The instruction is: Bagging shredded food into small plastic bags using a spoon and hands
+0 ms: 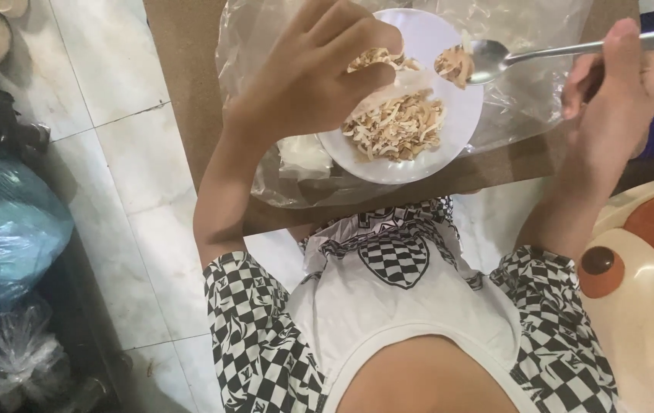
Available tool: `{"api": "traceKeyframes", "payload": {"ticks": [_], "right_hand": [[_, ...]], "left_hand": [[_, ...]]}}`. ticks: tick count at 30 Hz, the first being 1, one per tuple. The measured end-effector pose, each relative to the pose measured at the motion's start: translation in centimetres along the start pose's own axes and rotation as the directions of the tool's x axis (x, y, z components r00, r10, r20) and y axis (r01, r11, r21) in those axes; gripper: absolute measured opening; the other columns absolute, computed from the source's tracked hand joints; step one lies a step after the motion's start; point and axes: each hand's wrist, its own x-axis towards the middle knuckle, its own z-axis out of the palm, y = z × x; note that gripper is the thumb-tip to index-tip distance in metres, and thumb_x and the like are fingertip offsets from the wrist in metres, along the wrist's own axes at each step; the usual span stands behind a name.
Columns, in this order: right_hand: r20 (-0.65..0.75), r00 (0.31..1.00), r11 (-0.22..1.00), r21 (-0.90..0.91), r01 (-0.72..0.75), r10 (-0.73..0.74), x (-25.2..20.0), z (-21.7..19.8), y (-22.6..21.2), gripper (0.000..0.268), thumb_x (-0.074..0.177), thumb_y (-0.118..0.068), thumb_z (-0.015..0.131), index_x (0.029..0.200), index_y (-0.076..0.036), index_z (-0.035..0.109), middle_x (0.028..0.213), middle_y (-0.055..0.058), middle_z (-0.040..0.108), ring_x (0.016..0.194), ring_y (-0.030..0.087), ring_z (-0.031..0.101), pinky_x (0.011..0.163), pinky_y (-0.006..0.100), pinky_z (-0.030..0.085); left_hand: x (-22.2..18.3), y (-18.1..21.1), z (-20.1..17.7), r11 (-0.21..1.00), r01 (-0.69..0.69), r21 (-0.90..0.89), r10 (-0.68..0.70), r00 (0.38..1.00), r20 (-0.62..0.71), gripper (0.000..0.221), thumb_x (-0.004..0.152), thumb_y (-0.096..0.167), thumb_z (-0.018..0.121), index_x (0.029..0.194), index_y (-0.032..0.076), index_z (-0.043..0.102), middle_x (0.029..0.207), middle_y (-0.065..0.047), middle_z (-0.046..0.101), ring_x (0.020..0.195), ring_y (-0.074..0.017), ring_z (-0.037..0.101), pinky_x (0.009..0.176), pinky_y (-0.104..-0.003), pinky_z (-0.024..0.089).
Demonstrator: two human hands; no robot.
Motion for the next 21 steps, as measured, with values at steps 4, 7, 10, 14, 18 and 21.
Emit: {"api": "traceKeyframes", "payload": {"ticks": [4,7,10,14,18,21], "right_hand": [[0.088,0.992,0.993,0.079,0.085,-0.092,-0.3,-0.7,-0.5,0.037,0.12,-0.018,0.051,0.086,-0.007,0.044,0.069,0.01,0.05,0.044,0.017,0.039,0.044,0.028,0.019],[-0.035,0.999,0.999,0.017,0.029,-0.028,-1.0,-0.6,-1.4,0.024,0.115,-0.026,0.056,0.098,-0.009,0.05,0.074,0.01,0.056,0.046,0.015,0.04,0.046,0.027,0.025],[0.015,0.998,0.997,0.048,0.068,-0.069,-0.7,-1.5,-0.9,0.048,0.116,-0.034,0.061,0.081,-0.01,0.041,0.072,0.011,0.055,0.045,0.016,0.042,0.042,0.027,0.022],[0.096,0.987,0.99,-0.052,0.131,-0.125,-0.8,-1.9,-0.9,0.053,0.125,-0.028,0.049,0.078,-0.004,0.047,0.063,0.008,0.045,0.047,0.016,0.039,0.047,0.028,0.022],[0.14,0.976,0.979,-0.089,0.182,-0.168,-0.5,-2.0,-0.7,0.063,0.123,-0.044,0.053,0.077,-0.001,0.053,0.057,0.011,0.042,0.046,0.015,0.039,0.048,0.026,0.022],[0.11,0.986,0.99,-0.045,0.131,-0.125,0.0,-2.6,0.3,0.054,0.125,-0.03,0.05,0.078,-0.006,0.044,0.065,0.011,0.047,0.047,0.017,0.042,0.046,0.028,0.021]], "left_hand": [[-0.4,-0.9,0.8,0.945,-0.212,0.248,0.205,0.977,0.052,0.021,0.104,0.007,0.076,0.091,0.008,0.06,0.112,-0.005,0.05,0.103,-0.0226,0.049,0.093,-0.038,0.051],[-0.2,-1.0,1.3,0.946,-0.302,0.116,0.295,0.953,0.074,0.012,0.106,0.003,0.063,0.098,0.011,0.059,0.113,0.001,0.057,0.097,-0.0185,0.045,0.09,-0.033,0.042],[-0.4,-1.3,2.1,0.932,-0.344,-0.114,0.356,0.929,0.102,0.018,0.101,-0.006,0.051,0.1,0.011,0.055,0.108,-0.004,0.062,0.089,-0.0201,0.049,0.081,-0.032,0.04],[-0.7,-1.3,3.5,0.908,-0.27,-0.32,0.338,0.924,0.181,0.021,0.111,0.012,0.04,0.105,0.017,0.06,0.095,0.001,0.063,0.087,-0.018,0.047,0.085,-0.033,0.034],[-0.4,-0.6,3.8,0.868,-0.158,-0.471,0.309,0.914,0.262,0.033,0.115,0.026,0.027,0.101,0.021,0.056,0.086,0.005,0.065,0.096,-0.0181,0.05,0.091,-0.036,0.029],[-1.0,-0.9,4.9,0.936,-0.208,-0.283,0.282,0.925,0.254,0.03,0.115,0.025,0.028,0.103,0.019,0.055,0.09,-0.002,0.057,0.09,-0.0192,0.046,0.088,-0.037,0.03]]}}
